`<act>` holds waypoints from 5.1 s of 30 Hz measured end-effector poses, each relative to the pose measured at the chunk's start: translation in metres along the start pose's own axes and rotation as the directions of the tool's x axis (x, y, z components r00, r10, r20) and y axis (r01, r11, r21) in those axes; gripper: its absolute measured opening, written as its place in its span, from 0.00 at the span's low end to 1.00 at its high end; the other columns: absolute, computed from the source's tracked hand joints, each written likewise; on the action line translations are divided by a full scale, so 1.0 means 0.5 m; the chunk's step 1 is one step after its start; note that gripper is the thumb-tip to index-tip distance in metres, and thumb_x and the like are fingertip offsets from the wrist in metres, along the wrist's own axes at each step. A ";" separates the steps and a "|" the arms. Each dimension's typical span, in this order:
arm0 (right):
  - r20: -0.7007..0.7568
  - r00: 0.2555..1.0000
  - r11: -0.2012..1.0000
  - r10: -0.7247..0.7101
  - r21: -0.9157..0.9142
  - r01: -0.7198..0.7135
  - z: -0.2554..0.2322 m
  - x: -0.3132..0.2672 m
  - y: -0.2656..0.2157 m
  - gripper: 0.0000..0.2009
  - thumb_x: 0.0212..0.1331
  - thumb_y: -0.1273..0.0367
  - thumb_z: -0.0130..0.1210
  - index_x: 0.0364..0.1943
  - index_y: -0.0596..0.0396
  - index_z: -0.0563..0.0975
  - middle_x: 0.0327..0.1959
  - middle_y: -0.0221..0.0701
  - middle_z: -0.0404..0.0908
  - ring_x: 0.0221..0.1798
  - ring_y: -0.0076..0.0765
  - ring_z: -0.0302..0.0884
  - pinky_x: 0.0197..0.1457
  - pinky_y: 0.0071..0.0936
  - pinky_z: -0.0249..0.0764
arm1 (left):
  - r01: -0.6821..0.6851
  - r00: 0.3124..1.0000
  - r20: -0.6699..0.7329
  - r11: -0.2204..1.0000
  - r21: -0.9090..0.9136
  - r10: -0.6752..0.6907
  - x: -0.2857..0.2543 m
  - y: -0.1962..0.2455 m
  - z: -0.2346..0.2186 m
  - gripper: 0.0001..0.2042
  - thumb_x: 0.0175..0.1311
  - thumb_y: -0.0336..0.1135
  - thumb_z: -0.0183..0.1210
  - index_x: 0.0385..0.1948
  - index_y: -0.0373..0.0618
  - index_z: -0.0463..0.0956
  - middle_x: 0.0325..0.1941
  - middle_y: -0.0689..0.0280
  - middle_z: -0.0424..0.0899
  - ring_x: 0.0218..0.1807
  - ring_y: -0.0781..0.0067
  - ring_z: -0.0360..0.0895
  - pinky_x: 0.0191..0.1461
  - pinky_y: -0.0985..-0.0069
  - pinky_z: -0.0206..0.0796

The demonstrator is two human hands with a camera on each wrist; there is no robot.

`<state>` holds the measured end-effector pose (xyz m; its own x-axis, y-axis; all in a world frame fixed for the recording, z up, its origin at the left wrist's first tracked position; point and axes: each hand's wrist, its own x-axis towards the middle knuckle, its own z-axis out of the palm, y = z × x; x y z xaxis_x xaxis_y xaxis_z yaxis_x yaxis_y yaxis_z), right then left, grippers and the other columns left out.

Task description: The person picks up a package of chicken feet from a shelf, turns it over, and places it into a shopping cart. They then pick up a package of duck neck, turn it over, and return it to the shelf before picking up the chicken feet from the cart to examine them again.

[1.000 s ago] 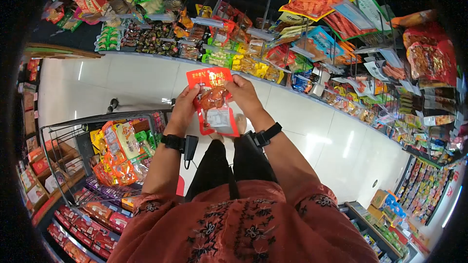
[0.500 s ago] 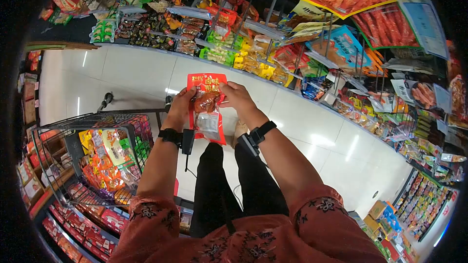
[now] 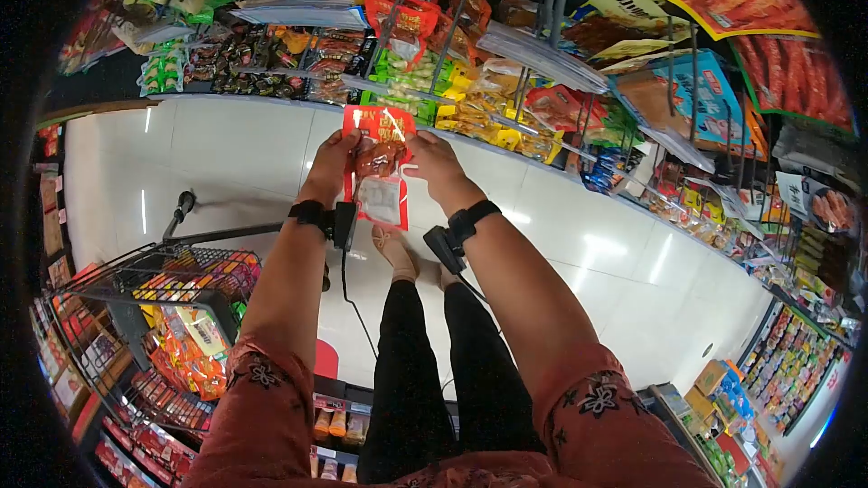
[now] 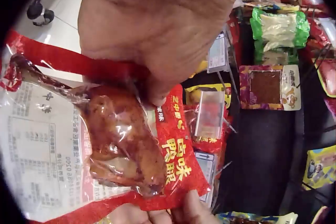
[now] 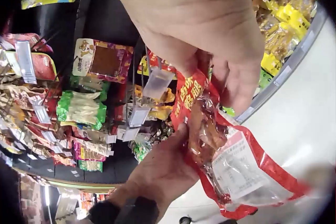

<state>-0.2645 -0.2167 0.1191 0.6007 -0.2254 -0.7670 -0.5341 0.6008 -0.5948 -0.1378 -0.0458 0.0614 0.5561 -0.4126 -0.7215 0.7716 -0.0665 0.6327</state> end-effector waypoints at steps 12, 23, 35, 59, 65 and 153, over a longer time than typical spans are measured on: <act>0.008 0.990 0.933 -0.140 0.337 0.129 -0.002 0.146 0.020 0.22 0.66 0.63 0.59 0.61 0.53 0.68 0.55 0.27 0.72 0.54 0.34 0.70 0.61 0.39 0.71 | -0.226 0.969 0.103 0.974 -0.010 0.225 0.102 0.053 0.011 0.10 0.70 0.38 0.57 0.45 0.44 0.77 0.37 0.71 0.81 0.38 0.81 0.77 0.44 0.78 0.72; 0.039 0.974 0.911 -0.222 0.364 0.194 -0.005 0.201 0.022 0.21 0.66 0.62 0.60 0.57 0.57 0.70 0.52 0.29 0.73 0.53 0.33 0.70 0.61 0.37 0.73 | -0.299 0.945 0.126 0.954 -0.033 0.301 0.126 0.070 0.005 0.11 0.71 0.39 0.56 0.47 0.45 0.76 0.43 0.70 0.80 0.42 0.79 0.78 0.48 0.77 0.73; -0.053 0.965 0.844 -0.255 0.474 0.249 0.018 0.244 0.025 0.15 0.63 0.65 0.63 0.50 0.53 0.74 0.48 0.28 0.76 0.50 0.31 0.73 0.60 0.38 0.71 | -0.295 0.947 0.134 0.956 0.003 0.292 0.150 0.108 0.005 0.11 0.71 0.35 0.55 0.51 0.45 0.77 0.49 0.68 0.82 0.50 0.78 0.77 0.57 0.77 0.67; -0.052 0.965 0.944 -0.255 0.201 0.260 -0.062 0.181 0.061 0.26 0.68 0.56 0.53 0.63 0.61 0.67 0.61 0.45 0.73 0.63 0.46 0.73 0.64 0.39 0.72 | -0.441 0.894 0.134 0.893 0.097 0.427 0.242 0.137 0.059 0.19 0.66 0.47 0.61 0.51 0.43 0.78 0.44 0.69 0.83 0.47 0.76 0.75 0.53 0.75 0.65; 0.011 0.994 0.976 -0.106 0.193 0.102 -0.075 0.082 0.135 0.30 0.70 0.53 0.50 0.66 0.61 0.62 0.64 0.49 0.70 0.65 0.48 0.71 0.65 0.42 0.71 | -0.437 0.885 -0.045 0.862 0.255 0.462 0.217 0.125 0.015 0.21 0.64 0.51 0.62 0.51 0.48 0.78 0.46 0.72 0.79 0.46 0.81 0.72 0.51 0.79 0.64; 0.309 0.933 0.805 0.185 -0.592 0.037 0.434 -0.724 0.003 0.14 0.69 0.67 0.47 0.51 0.61 0.75 0.40 0.36 0.82 0.37 0.27 0.82 0.45 0.27 0.80 | 0.303 0.491 -0.722 0.681 0.666 0.488 -0.747 -0.122 -0.602 0.23 0.59 0.43 0.64 0.46 0.39 0.63 0.48 0.45 0.73 0.47 0.39 0.78 0.48 0.53 0.73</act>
<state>-0.3535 0.0324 0.4479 0.6457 0.1380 -0.7510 -0.7600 0.0208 -0.6496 -0.2996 0.3856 0.2074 0.8725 0.4208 -0.2485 0.4881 -0.7756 0.4003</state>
